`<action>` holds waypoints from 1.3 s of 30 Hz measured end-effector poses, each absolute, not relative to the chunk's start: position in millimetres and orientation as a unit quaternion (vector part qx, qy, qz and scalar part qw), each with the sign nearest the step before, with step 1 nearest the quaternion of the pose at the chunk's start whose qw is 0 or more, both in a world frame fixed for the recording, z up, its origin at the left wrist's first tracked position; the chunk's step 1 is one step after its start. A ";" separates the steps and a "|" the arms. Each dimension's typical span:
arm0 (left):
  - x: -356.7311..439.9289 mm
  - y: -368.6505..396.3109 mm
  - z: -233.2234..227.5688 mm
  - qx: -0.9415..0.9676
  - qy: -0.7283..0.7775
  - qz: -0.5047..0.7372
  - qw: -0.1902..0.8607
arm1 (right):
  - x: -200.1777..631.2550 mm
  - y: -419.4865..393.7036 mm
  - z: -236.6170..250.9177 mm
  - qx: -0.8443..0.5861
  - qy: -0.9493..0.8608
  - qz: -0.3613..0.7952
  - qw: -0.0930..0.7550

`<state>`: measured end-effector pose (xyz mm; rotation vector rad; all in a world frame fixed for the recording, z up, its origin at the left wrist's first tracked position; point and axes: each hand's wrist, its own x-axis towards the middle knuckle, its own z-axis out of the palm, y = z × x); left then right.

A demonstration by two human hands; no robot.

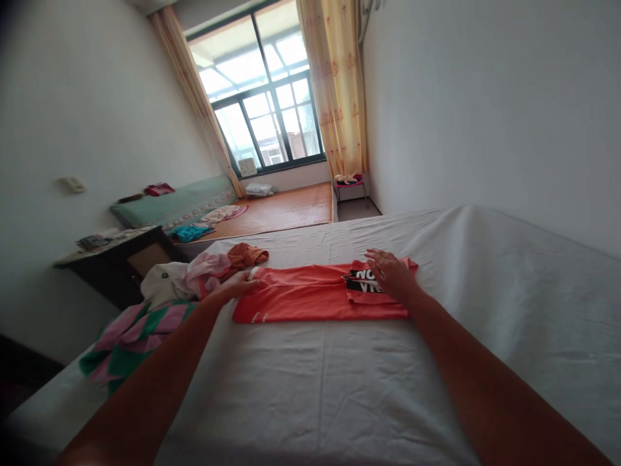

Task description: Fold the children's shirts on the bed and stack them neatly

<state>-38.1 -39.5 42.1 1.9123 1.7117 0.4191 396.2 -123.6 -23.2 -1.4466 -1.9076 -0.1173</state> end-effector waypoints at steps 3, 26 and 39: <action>-15.6 -38.6 53.6 0.780 0.612 0.083 0.100 | 397.2 -126.3 -18.3 -0.569 -0.723 -0.058 0.388; 148.1 -68.7 44.1 0.859 0.504 0.002 0.096 | 402.6 -129.6 -20.4 -0.577 -0.735 -0.039 0.353; 68.4 -71.8 24.6 0.692 0.603 0.132 0.376 | 432.1 -128.4 -17.9 -0.666 -0.586 -0.053 0.459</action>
